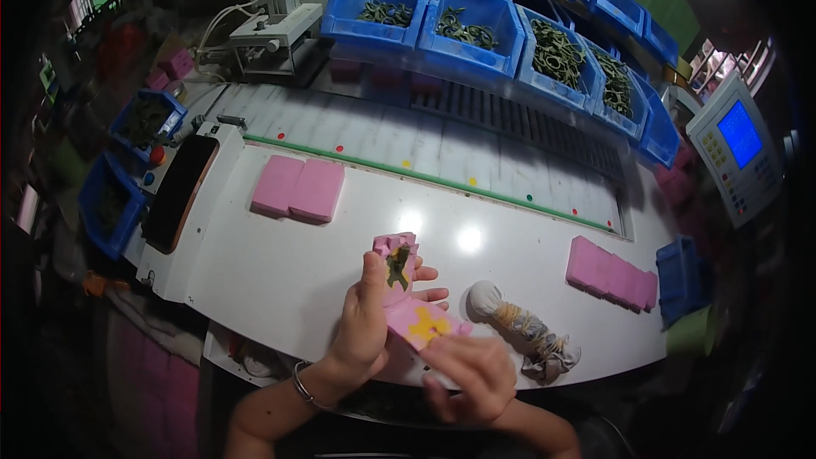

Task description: The person places a green item into a pink mold, closes the mold, and presses a white ball against it to secure the shape. The person then opens the mold, removes the object, and places the mold onto a white surface next to other molds.

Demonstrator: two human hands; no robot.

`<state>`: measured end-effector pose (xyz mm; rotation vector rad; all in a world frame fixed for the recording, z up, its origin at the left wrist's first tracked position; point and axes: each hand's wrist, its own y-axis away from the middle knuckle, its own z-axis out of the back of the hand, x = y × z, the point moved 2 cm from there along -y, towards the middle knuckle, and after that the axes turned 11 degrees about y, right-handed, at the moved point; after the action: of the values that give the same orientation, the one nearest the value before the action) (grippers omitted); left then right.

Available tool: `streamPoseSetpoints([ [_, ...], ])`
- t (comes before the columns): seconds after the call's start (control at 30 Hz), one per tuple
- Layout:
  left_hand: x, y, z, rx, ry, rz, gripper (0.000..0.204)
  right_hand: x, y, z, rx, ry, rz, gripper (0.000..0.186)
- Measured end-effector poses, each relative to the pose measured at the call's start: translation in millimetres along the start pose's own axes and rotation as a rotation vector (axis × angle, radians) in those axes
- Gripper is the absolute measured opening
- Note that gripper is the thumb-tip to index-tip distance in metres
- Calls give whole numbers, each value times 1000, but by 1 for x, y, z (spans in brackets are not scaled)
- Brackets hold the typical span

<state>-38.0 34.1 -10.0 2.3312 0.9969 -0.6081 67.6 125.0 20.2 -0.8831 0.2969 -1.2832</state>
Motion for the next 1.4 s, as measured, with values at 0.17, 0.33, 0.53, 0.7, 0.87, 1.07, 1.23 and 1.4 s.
streamPoseSetpoints([
  [0.17, -1, -3, 1, -135, 130, 103, 67, 22, 8, -17, 64, 117, 155, 15],
  [0.33, 1, 6, 12, 95, -304, -73, 53, 0, -21, -10, 159, -340, -388, 41],
  [0.53, 3, 17, 2, 190, -381, -103, 52, -15, -22, -19, 22, -286, -417, 36],
  [0.7, -1, 17, -1, 230, -459, -23, 57, -19, -25, -13, 106, -593, -707, 17],
  [0.87, -3, 11, -3, 243, -424, 8, 60, -25, -27, -6, 188, -751, -844, 19],
  [1.07, 0, 16, 0, 188, 35, 422, 62, -29, -22, 7, 149, -1130, -930, 12],
  [1.23, -7, 20, 3, 174, -122, 314, 65, -36, -7, 12, 134, -1450, -874, 11],
  [1.4, -13, 22, 24, 223, -151, 180, 70, -33, 1, 20, 33, -1321, -846, 14],
])
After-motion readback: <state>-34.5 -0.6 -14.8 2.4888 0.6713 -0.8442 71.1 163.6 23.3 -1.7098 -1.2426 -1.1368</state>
